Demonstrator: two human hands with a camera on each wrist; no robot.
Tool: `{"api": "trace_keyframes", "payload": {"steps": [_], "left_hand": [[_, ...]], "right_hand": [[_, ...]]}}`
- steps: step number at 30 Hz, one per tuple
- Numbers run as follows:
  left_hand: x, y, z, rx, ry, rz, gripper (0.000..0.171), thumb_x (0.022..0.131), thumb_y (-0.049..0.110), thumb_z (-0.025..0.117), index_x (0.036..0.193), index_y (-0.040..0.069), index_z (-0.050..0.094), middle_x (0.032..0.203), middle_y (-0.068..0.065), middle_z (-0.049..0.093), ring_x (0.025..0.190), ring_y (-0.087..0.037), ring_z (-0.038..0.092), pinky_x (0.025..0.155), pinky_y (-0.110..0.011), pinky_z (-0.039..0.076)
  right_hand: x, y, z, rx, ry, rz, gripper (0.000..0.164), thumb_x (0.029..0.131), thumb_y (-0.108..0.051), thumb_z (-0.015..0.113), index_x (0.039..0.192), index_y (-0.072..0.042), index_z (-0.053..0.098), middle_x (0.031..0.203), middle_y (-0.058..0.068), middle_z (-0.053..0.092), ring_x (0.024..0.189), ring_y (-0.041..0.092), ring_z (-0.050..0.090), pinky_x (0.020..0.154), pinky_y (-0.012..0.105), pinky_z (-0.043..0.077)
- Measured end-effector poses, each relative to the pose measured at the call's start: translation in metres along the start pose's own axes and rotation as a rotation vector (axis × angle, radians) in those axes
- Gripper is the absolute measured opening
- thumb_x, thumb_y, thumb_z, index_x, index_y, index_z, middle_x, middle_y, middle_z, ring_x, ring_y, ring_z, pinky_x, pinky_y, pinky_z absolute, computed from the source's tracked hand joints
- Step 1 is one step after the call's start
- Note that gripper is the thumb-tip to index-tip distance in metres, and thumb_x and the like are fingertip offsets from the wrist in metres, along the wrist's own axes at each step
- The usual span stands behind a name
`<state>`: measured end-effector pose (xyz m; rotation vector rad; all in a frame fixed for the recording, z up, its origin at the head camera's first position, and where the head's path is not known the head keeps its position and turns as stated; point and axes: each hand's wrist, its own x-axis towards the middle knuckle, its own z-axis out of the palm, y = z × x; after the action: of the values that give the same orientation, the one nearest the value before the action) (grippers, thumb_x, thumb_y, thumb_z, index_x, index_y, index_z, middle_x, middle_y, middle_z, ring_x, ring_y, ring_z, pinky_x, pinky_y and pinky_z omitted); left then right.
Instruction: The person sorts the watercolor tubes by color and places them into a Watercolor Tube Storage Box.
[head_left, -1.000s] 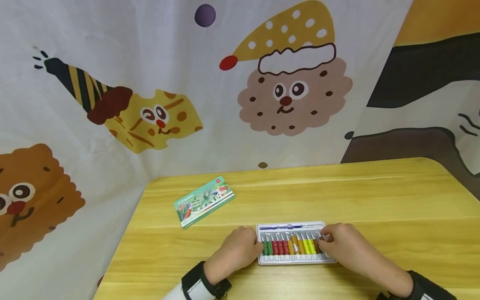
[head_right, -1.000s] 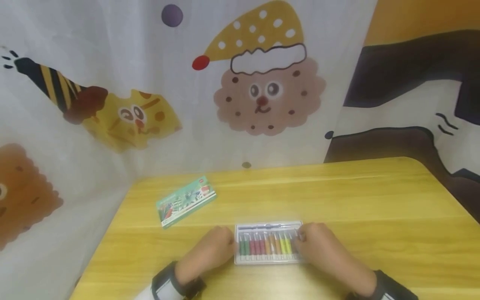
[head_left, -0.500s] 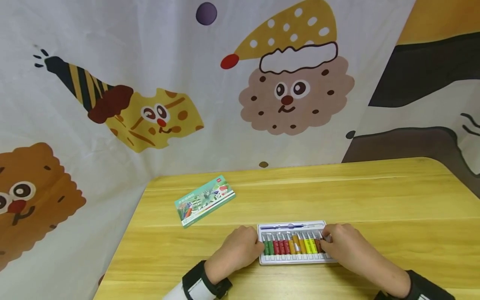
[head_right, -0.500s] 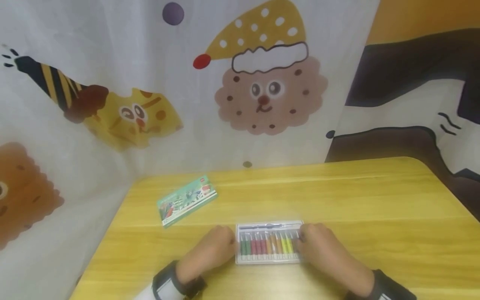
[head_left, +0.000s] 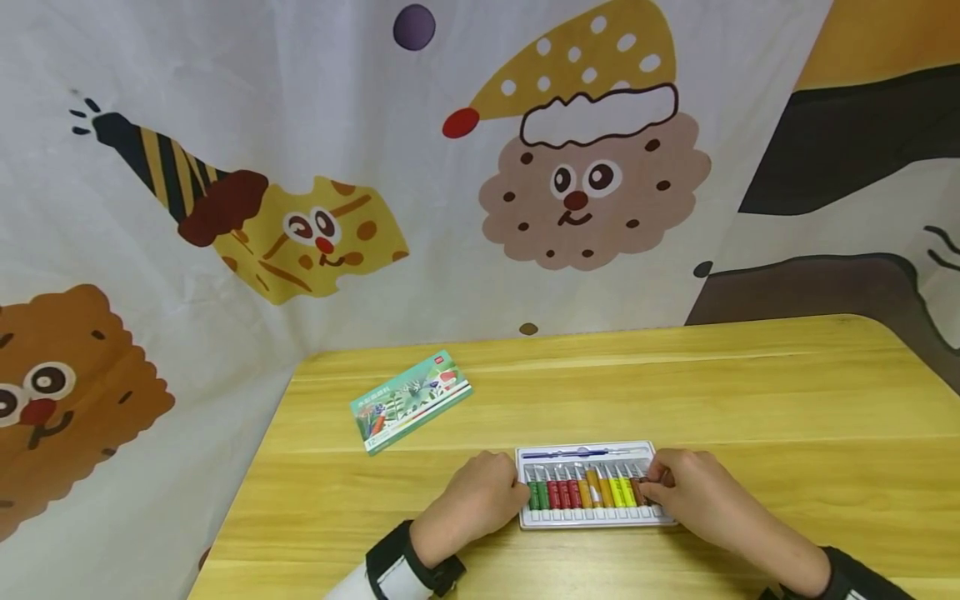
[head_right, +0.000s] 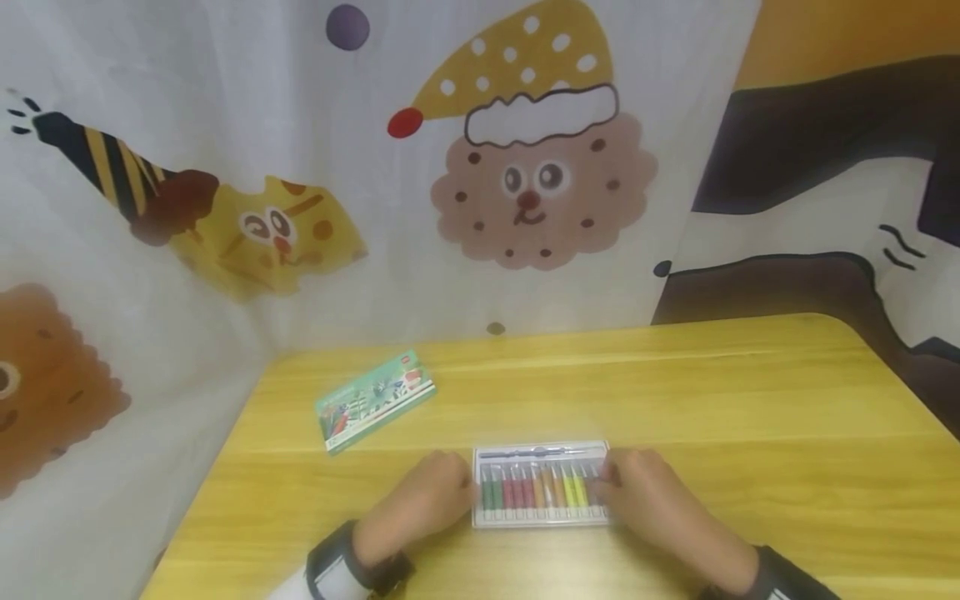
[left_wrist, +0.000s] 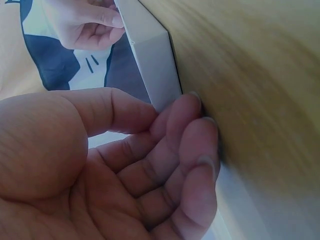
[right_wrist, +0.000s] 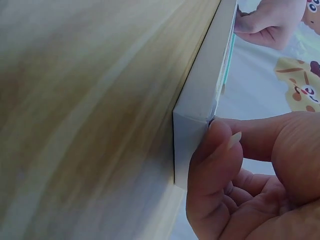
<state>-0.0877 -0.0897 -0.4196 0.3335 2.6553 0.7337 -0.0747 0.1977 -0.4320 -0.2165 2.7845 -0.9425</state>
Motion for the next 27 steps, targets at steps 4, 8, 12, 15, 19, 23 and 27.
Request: {"api": "trace_keyframes", "payload": {"steps": [4,8,12,15,19,23,27], "left_hand": [[0.000,0.000,-0.001,-0.004,-0.004,-0.002,0.044,0.092,0.011,0.067,0.054,0.016,0.044,0.051,0.006,0.036,0.042,-0.009,0.037,0.043,-0.024,0.028],[0.000,0.000,-0.001,-0.007,-0.005,0.000,0.044,0.092,0.011,0.066,0.054,0.016,0.044,0.052,0.006,0.036,0.042,-0.009,0.037,0.043,-0.024,0.027],[0.000,0.000,0.000,-0.005,-0.001,0.002,0.044,0.092,0.011,0.067,0.054,0.016,0.044,0.052,0.006,0.035,0.042,-0.009,0.037,0.043,-0.024,0.028],[0.000,-0.001,0.000,0.000,0.004,0.004,0.044,0.092,0.011,0.067,0.054,0.016,0.044,0.052,0.006,0.035,0.043,-0.009,0.037,0.043,-0.024,0.028],[0.000,-0.001,0.001,0.012,0.008,0.009,0.045,0.092,0.012,0.067,0.054,0.017,0.043,0.052,0.007,0.035,0.043,-0.009,0.037,0.043,-0.025,0.028],[0.000,-0.001,0.002,0.009,0.005,0.011,0.045,0.092,0.012,0.067,0.054,0.017,0.043,0.052,0.007,0.035,0.042,-0.009,0.037,0.043,-0.024,0.028],[0.001,-0.002,0.002,0.010,-0.001,0.007,0.045,0.092,0.012,0.067,0.054,0.017,0.043,0.052,0.006,0.034,0.042,-0.009,0.037,0.043,-0.024,0.028]], "right_hand": [[0.000,0.003,0.001,0.006,0.004,-0.022,0.022,0.088,-0.008,0.082,0.078,-0.012,0.064,0.064,-0.004,0.052,0.055,0.009,0.044,0.048,0.023,0.036],[-0.001,0.005,0.002,-0.001,0.012,-0.052,0.024,0.088,-0.007,0.082,0.077,-0.013,0.062,0.064,-0.005,0.051,0.055,0.008,0.041,0.048,0.023,0.035],[-0.001,0.006,0.002,0.005,0.017,-0.066,0.024,0.088,-0.007,0.082,0.077,-0.013,0.062,0.064,-0.006,0.051,0.055,0.007,0.041,0.048,0.023,0.036],[-0.001,0.006,-0.002,0.040,-0.007,-0.078,0.021,0.089,-0.008,0.081,0.078,-0.013,0.064,0.065,-0.006,0.052,0.054,0.006,0.043,0.047,0.022,0.037],[0.000,0.011,-0.014,0.060,-0.031,-0.086,0.015,0.093,-0.011,0.078,0.082,-0.012,0.068,0.065,-0.006,0.053,0.055,0.007,0.044,0.049,0.023,0.038],[0.002,0.019,-0.022,-0.007,0.001,-0.069,0.010,0.096,-0.014,0.075,0.087,-0.013,0.073,0.067,-0.007,0.054,0.058,0.008,0.042,0.054,0.025,0.036],[0.004,0.024,-0.023,-0.045,-0.014,-0.043,0.008,0.096,-0.013,0.074,0.088,-0.014,0.077,0.072,-0.008,0.062,0.060,0.009,0.045,0.056,0.026,0.037]]}}
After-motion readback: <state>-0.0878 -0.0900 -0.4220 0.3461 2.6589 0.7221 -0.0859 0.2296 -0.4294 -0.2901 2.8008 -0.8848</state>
